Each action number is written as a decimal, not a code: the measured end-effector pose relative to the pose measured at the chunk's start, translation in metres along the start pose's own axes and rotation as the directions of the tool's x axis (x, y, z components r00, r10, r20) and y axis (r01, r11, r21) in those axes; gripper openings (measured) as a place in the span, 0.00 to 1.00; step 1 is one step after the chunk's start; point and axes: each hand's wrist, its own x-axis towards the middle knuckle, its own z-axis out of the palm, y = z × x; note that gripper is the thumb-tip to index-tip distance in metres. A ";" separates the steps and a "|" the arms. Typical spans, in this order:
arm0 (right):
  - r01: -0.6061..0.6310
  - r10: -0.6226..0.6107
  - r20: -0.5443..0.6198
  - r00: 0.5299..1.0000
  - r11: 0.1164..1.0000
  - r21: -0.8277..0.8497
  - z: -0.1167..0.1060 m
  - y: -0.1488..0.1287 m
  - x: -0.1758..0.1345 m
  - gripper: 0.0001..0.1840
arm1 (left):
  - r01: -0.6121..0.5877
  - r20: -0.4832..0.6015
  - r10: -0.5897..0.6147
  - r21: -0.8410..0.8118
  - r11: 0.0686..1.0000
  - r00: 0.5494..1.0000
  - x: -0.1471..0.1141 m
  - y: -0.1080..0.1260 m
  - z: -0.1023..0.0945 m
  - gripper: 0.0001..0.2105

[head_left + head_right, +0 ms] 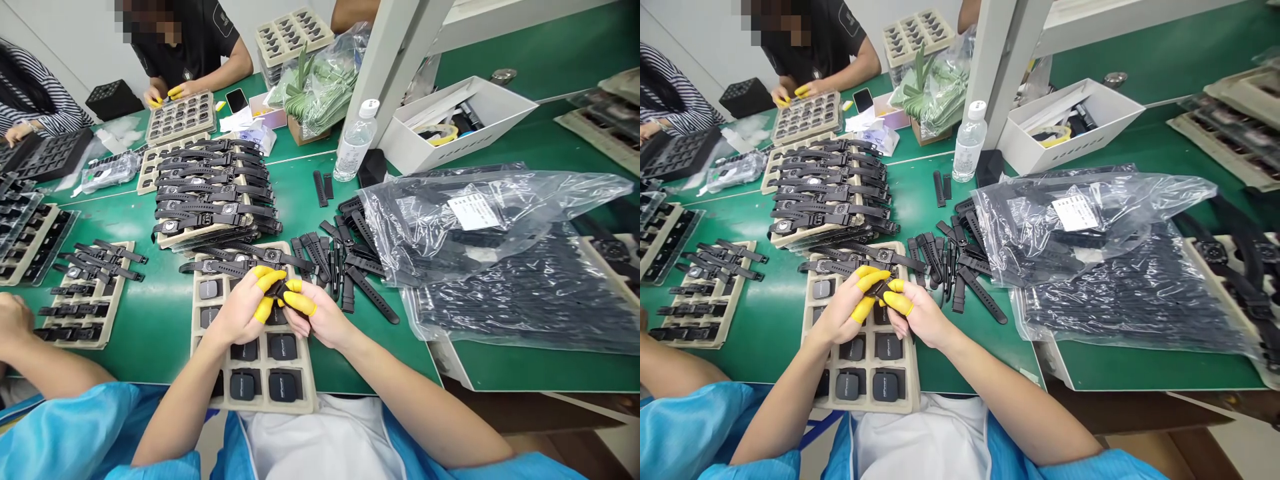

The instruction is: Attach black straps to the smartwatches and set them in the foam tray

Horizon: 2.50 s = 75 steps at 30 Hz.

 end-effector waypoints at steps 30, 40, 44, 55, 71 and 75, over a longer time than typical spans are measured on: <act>-0.443 0.445 0.053 0.894 0.895 -0.053 -0.009 -0.017 -0.008 0.25 | 0.038 -0.509 -0.655 -0.773 0.633 0.558 0.010 -0.002 -0.006 0.23; -0.183 0.180 -0.084 0.980 0.983 -0.031 -0.008 -0.021 -0.011 0.20 | 0.262 -0.249 -0.712 -0.810 0.525 0.657 0.010 0.000 0.008 0.20; -0.171 0.169 -0.068 0.983 0.985 -0.032 -0.003 -0.014 -0.009 0.21 | 0.300 -0.127 -0.398 -0.463 0.834 0.909 0.004 0.002 0.027 0.15; -0.116 0.117 0.005 0.993 0.989 -0.097 -0.008 -0.006 -0.005 0.16 | 0.017 -0.049 -0.019 -0.033 0.999 0.999 -0.001 -0.005 0.020 0.26; -0.097 0.109 -0.087 0.990 0.987 0.131 -0.002 -0.013 -0.003 0.17 | 0.024 -0.066 -0.017 0.110 0.994 0.998 0.000 -0.001 0.025 0.27; -0.064 0.077 -0.123 0.989 0.992 0.110 -0.001 -0.010 -0.003 0.18 | 0.007 -0.024 -0.004 0.126 0.992 1.000 0.001 0.002 0.020 0.26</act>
